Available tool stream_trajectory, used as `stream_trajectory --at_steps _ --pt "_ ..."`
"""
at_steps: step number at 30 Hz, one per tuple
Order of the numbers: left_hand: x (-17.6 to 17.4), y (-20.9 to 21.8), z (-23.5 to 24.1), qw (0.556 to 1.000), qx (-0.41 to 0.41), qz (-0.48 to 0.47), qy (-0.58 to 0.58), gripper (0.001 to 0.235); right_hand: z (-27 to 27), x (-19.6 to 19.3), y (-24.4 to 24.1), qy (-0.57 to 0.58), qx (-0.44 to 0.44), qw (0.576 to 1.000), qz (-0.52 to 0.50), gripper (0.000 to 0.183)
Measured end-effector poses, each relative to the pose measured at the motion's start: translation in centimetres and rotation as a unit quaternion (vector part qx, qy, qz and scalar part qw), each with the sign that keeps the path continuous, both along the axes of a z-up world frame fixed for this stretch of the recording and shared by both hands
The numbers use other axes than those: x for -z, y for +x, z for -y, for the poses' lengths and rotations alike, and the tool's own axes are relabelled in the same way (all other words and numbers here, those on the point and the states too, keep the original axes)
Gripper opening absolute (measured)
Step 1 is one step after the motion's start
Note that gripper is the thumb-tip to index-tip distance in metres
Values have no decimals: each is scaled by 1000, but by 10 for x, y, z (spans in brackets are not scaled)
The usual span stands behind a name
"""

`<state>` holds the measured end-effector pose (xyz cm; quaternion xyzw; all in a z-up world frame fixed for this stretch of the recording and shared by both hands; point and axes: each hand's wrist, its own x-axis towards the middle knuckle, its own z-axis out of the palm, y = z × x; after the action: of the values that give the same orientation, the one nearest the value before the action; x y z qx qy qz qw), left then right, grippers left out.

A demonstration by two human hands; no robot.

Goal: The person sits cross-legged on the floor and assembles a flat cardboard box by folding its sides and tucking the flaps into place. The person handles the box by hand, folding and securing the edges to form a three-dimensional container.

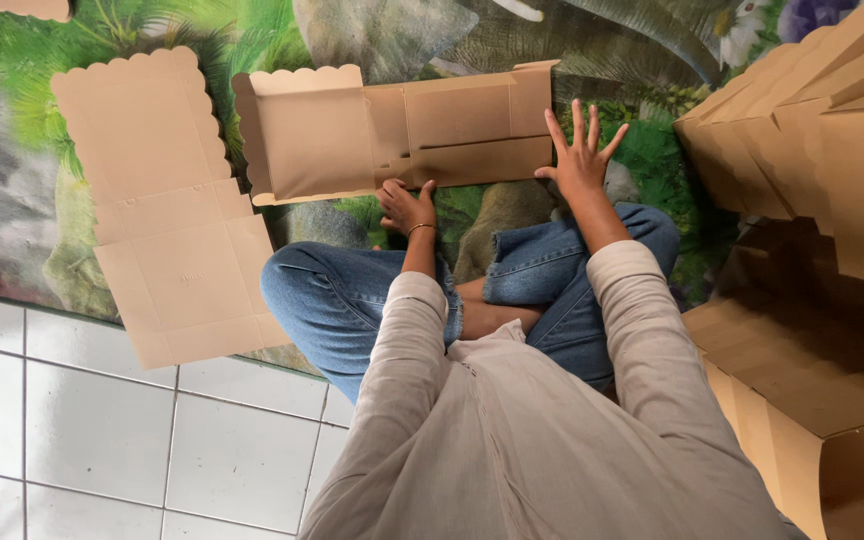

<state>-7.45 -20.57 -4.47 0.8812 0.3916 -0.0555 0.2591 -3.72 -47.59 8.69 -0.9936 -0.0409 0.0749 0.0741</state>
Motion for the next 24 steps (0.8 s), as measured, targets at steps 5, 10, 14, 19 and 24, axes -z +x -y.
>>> stream_trajectory --at_steps 5,10,14,19,24 --pt "-3 -10 -12 999 -39 30 1 54 3 14 -8 -19 10 1000 -5 102" --pt "-2 -16 -18 995 -60 80 7 40 10 30 -14 -11 86 993 -83 98" --pt "-25 -22 -6 990 -5 132 40 23 13 30 -18 119 149 971 -147 93" --pt "-103 -19 57 877 194 282 -337 20 -12 16 -20 182 212 950 -137 99" --pt "-17 -32 85 821 531 124 167 66 -24 11 -22 193 244 942 -123 88"
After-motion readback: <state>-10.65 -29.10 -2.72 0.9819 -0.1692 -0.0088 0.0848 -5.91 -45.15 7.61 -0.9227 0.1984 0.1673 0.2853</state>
